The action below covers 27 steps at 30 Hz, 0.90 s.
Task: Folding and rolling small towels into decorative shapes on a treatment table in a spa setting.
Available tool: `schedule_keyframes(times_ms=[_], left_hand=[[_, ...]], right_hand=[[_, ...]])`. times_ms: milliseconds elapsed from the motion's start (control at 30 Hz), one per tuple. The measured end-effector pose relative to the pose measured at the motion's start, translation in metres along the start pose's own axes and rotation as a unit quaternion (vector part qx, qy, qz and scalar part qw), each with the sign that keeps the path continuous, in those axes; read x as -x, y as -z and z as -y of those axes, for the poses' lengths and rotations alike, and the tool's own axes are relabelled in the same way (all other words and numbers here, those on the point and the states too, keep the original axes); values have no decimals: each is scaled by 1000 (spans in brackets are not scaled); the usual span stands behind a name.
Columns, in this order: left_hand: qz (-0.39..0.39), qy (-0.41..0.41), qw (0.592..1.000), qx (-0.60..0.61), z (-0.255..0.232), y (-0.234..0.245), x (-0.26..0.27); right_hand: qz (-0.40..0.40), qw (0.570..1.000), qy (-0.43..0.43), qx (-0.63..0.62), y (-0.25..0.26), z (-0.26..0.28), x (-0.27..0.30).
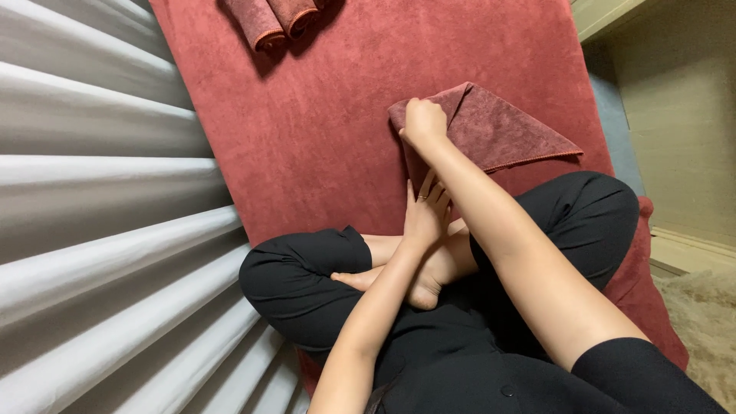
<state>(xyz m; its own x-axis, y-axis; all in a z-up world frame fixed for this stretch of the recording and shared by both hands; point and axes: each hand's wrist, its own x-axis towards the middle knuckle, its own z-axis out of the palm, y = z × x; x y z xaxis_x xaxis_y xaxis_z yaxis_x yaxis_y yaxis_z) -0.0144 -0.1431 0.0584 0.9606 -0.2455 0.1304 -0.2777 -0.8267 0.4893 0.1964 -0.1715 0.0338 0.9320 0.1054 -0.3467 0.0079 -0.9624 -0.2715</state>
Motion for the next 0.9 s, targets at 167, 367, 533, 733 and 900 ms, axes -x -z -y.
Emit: schedule_keyframes(times_ms=[167, 367, 533, 733, 900], left_hand=[[-40, 28, 997, 59, 5, 1, 3], [-65, 84, 989, 99, 8, -4, 6], [29, 56, 996, 61, -1, 2, -3], [73, 43, 996, -2, -3, -4, -9], [134, 55, 989, -26, -7, -2, -15]], right_hand=[[36, 998, -4, -51, 18, -16, 1], [91, 987, -7, -135, 45, -41, 2], [100, 973, -23, -208, 38, -60, 6], [93, 941, -39, -322, -4, -90, -10], [115, 873, -19, -474, 13, -88, 4]])
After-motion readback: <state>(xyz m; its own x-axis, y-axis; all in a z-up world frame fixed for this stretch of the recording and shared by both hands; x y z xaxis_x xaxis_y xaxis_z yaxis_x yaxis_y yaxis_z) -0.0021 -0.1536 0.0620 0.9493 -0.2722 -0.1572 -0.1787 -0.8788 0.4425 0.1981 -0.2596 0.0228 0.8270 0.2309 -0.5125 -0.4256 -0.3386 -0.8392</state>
